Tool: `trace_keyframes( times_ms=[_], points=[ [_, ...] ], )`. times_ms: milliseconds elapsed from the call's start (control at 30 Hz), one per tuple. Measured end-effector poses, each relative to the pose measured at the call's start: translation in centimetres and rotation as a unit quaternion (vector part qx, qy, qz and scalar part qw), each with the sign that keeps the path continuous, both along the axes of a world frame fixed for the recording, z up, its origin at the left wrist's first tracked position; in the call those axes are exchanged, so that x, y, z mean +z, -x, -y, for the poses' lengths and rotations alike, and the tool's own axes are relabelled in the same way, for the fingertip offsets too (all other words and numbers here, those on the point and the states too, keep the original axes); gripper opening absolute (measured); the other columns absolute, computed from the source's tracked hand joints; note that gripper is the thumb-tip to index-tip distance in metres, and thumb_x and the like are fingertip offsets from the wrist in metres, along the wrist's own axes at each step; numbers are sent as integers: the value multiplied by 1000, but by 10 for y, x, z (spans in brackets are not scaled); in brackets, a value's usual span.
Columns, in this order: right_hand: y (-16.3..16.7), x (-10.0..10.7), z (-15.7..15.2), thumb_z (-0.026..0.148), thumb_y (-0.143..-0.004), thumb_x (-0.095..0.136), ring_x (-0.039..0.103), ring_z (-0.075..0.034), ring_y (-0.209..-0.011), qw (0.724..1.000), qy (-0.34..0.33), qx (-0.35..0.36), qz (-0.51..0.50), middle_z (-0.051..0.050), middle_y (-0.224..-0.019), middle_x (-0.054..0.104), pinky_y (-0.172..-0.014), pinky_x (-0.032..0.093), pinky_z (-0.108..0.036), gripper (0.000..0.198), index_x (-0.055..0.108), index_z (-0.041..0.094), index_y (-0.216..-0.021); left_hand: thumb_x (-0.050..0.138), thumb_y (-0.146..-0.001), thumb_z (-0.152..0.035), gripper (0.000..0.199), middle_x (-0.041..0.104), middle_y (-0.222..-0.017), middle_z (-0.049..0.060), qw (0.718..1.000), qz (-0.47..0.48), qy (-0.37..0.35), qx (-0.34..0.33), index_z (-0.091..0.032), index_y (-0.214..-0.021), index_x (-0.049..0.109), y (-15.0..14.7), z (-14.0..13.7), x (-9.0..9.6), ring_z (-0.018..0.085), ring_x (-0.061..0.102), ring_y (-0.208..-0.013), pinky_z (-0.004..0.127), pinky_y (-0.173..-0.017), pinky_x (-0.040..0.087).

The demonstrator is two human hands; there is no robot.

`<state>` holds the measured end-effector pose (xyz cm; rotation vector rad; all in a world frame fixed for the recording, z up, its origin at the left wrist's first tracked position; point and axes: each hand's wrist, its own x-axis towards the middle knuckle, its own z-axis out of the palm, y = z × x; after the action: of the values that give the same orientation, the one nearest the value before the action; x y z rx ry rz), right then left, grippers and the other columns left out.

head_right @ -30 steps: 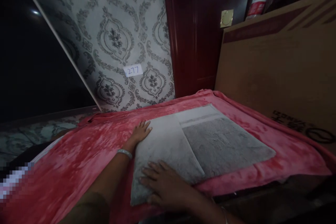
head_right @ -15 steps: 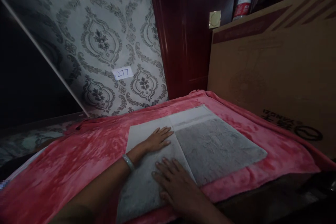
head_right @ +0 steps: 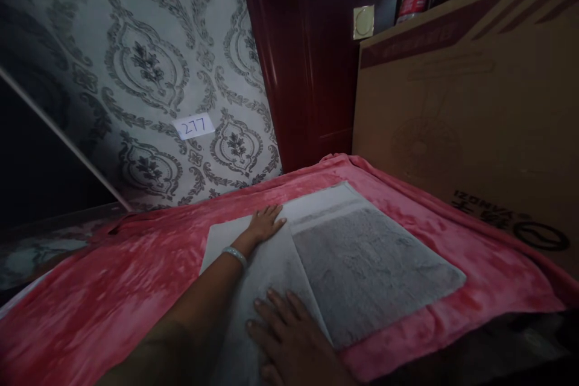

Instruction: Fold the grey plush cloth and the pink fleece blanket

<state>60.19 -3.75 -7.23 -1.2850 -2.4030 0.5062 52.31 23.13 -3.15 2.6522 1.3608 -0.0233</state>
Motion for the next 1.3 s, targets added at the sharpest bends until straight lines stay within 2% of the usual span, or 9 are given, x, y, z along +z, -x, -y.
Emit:
trace_keyframes(
  times_ms=[133,333,500,600,733,900,1100,1167,1300],
  points=[
    [0,0,1,22,-90,65,11,-26,-155,1000,-9,-4,-3,3,-166,20,-126,13,-54,77,32,38,-158,27,-96,-62,74,20,-169,8,1000,20,13,17,-24,-160,26,-2,-7,2,30,14,-157,59,-124,8],
    [-2,10,8,22,-93,59,12,-22,-155,999,-29,-20,-9,3,-165,26,-127,13,-50,69,36,36,-156,20,-100,-51,66,27,-166,9,998,30,43,29,-22,-158,32,9,-9,18,21,21,-155,47,-125,16],
    [0,14,10,24,-93,58,18,-22,-154,998,-45,-36,-18,-1,-163,32,-126,14,-49,62,44,33,-153,33,-99,-46,66,19,-168,15,999,16,2,46,-17,-158,29,25,22,16,28,14,-157,56,-124,9],
    [1,12,9,27,-94,58,22,-23,-152,997,-54,-39,-33,-3,-161,37,-125,16,-50,57,48,30,-150,36,-99,-45,64,21,-168,13,1000,-5,-20,-1,-20,-157,32,34,47,22,27,16,-156,56,-124,13],
    [-11,2,7,33,-100,51,41,-22,-143,987,-114,-38,-109,-8,-148,55,-121,31,-47,42,60,26,-140,35,-99,-49,64,25,-167,12,997,-21,-36,-58,-21,-157,34,30,67,34,27,17,-156,56,-125,11],
    [-88,-6,13,35,-102,42,55,-22,-132,921,-213,-249,-211,-9,-138,62,-113,42,-45,39,64,26,-133,35,-98,-57,69,21,-168,13,999,-6,-20,-41,-23,-158,33,15,76,19,31,15,-156,60,-123,11],
    [-213,-19,30,42,-87,49,59,-30,-123,791,-229,-543,-163,-14,-130,66,-109,43,-52,51,63,18,-130,37,-98,-53,67,24,-166,15,997,30,-55,-42,-19,-156,38,13,74,-1,33,19,-155,61,-123,13],
    [-238,-28,33,41,-84,51,61,-31,-118,772,-200,-586,-147,-17,-128,67,-105,47,-50,57,60,14,-134,40,-98,-51,64,26,-166,15,996,40,-62,-44,-19,-154,41,14,74,0,35,21,-155,62,-122,14],
    [-263,-37,29,40,-83,54,65,-32,-110,769,-127,-616,-115,-18,-119,70,-99,50,-48,57,62,11,-132,45,-98,-44,55,39,-161,13,992,63,-94,-58,-22,-147,52,15,76,2,35,31,-151,60,-121,21]
  ],
)
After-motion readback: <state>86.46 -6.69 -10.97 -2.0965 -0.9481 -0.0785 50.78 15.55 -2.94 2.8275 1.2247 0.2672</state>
